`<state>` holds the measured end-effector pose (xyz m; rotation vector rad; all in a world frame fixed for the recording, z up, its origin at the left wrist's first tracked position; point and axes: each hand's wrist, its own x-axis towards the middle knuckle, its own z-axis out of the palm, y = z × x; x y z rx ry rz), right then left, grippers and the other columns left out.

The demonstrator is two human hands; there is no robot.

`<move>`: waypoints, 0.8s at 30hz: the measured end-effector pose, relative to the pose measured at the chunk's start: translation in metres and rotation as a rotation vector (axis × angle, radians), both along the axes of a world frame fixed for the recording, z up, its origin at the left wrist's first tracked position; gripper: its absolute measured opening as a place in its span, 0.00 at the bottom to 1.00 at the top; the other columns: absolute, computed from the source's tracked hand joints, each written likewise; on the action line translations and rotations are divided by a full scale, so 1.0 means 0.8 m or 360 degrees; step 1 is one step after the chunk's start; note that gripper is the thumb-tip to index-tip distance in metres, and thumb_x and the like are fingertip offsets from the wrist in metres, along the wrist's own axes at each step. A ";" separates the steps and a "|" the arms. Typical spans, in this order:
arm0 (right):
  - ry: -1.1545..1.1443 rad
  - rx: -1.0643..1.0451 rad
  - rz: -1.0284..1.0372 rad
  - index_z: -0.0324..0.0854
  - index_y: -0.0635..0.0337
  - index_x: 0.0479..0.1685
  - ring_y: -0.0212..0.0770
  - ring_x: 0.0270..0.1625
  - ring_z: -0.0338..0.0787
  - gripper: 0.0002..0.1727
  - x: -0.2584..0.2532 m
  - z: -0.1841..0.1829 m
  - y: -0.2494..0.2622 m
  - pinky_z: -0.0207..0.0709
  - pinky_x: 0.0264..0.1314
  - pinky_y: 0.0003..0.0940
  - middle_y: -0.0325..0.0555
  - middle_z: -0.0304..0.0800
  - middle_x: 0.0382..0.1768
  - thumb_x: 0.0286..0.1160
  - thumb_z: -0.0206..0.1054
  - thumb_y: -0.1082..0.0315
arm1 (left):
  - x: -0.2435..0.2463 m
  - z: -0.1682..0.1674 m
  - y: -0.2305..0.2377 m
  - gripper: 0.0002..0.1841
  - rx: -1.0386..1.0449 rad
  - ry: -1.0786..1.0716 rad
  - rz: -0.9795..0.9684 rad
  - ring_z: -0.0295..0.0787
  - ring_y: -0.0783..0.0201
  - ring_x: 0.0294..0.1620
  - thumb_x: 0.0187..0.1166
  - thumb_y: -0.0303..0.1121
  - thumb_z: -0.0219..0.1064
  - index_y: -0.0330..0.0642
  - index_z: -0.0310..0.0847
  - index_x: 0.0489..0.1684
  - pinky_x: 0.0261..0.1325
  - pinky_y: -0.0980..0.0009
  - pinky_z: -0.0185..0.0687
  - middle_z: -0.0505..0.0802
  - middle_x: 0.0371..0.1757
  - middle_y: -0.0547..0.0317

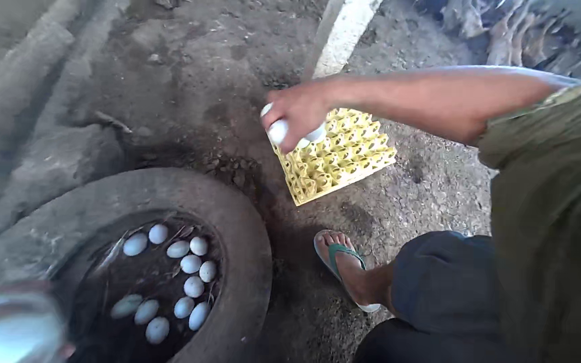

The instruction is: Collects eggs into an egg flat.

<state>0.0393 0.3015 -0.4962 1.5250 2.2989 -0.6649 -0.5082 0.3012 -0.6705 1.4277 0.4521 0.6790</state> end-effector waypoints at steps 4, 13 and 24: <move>-0.0101 0.0224 -0.0564 0.88 0.51 0.60 0.63 0.65 0.83 0.28 0.149 -0.017 -0.034 0.77 0.64 0.67 0.66 0.79 0.67 0.63 0.81 0.45 | 0.230 0.128 0.028 0.36 0.0737 0.0857 0.0002 0.88 0.70 0.58 0.52 0.68 0.81 0.59 0.87 0.58 0.57 0.61 0.89 0.89 0.62 0.66; 0.0247 0.0471 -0.1115 0.84 0.50 0.68 0.68 0.67 0.83 0.37 0.260 -0.126 0.000 0.80 0.63 0.67 0.73 0.67 0.78 0.63 0.78 0.37 | 0.558 0.164 0.015 0.31 0.1150 0.1317 -0.0091 0.81 0.45 0.64 0.53 0.62 0.84 0.50 0.89 0.48 0.58 0.39 0.79 0.81 0.68 0.45; 0.0628 0.0395 -0.1231 0.79 0.37 0.79 0.54 0.72 0.82 0.23 0.323 -0.086 -0.047 0.76 0.70 0.59 0.55 0.78 0.74 0.87 0.58 0.63 | 0.775 0.105 0.028 0.37 0.1552 0.1916 -0.0130 0.80 0.30 0.66 0.60 0.61 0.81 0.54 0.82 0.70 0.51 0.34 0.84 0.64 0.86 0.36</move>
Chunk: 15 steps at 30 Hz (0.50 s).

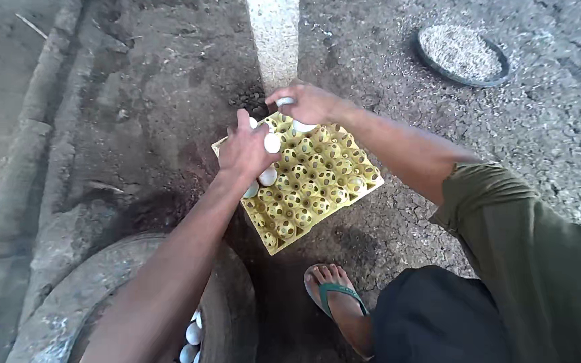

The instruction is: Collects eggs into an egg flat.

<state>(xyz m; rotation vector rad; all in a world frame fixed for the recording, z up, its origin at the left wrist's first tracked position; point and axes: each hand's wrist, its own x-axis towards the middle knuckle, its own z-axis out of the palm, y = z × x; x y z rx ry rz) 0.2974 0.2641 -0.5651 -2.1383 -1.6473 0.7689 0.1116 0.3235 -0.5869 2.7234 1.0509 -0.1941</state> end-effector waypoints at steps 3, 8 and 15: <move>0.0183 -0.0066 -0.0036 0.64 0.44 0.83 0.54 0.62 0.90 0.34 0.016 0.009 -0.024 0.82 0.62 0.62 0.53 0.86 0.66 0.77 0.72 0.62 | 0.017 -0.002 0.003 0.44 -0.0027 0.0080 0.0001 0.79 0.28 0.67 0.54 0.65 0.83 0.51 0.80 0.73 0.52 0.31 0.83 0.63 0.86 0.34; 0.0198 -0.0230 0.0176 0.76 0.56 0.69 0.50 0.56 0.91 0.29 0.006 0.012 -0.055 0.82 0.61 0.58 0.51 0.90 0.56 0.68 0.81 0.61 | -0.005 0.018 0.031 0.25 -0.0216 -0.0159 0.0100 0.82 0.28 0.62 0.82 0.55 0.61 0.42 0.81 0.63 0.55 0.29 0.79 0.70 0.77 0.27; -0.0065 -0.0303 0.0649 0.83 0.53 0.70 0.55 0.62 0.88 0.26 -0.046 -0.020 -0.044 0.78 0.67 0.61 0.55 0.90 0.58 0.73 0.77 0.55 | -0.013 0.039 0.050 0.21 -0.0520 -0.0332 0.0262 0.82 0.35 0.68 0.89 0.42 0.54 0.48 0.73 0.76 0.64 0.29 0.72 0.85 0.66 0.34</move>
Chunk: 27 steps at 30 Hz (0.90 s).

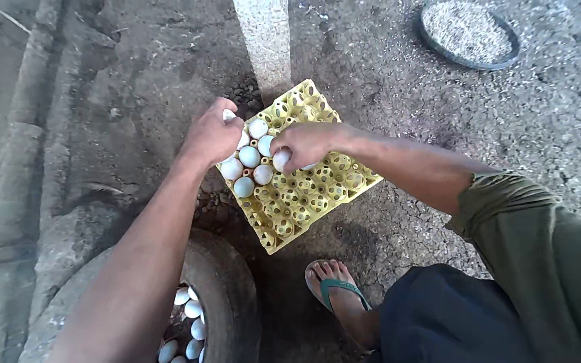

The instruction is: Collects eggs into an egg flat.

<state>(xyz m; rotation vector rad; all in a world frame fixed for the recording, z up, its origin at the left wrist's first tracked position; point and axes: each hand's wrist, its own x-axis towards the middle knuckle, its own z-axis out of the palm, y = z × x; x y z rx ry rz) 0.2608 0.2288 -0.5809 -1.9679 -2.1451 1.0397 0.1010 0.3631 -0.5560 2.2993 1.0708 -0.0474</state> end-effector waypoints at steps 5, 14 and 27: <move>0.0409 -0.0015 -0.0627 0.86 0.57 0.64 0.49 0.56 0.90 0.23 0.038 0.016 -0.001 0.80 0.65 0.57 0.54 0.91 0.53 0.85 0.64 0.49 | 0.043 -0.013 0.008 0.30 0.0025 -0.0090 -0.0190 0.83 0.37 0.68 0.78 0.46 0.74 0.49 0.71 0.78 0.66 0.30 0.74 0.85 0.67 0.37; 0.1435 -0.0076 -0.1263 0.72 0.61 0.65 0.41 0.48 0.85 0.20 0.077 0.015 -0.026 0.84 0.50 0.39 0.49 0.80 0.52 0.74 0.57 0.67 | 0.120 -0.042 0.018 0.25 0.0226 0.0137 -0.0509 0.86 0.32 0.61 0.74 0.44 0.77 0.38 0.82 0.63 0.61 0.28 0.76 0.90 0.56 0.33; 0.0088 0.0173 -0.0826 0.79 0.62 0.68 0.59 0.54 0.91 0.28 0.067 0.008 0.012 0.80 0.60 0.65 0.60 0.91 0.50 0.78 0.72 0.50 | 0.079 -0.032 -0.016 0.19 -0.0414 -0.0982 0.0191 0.91 0.62 0.37 0.89 0.44 0.58 0.33 0.84 0.49 0.48 0.60 0.90 0.91 0.39 0.52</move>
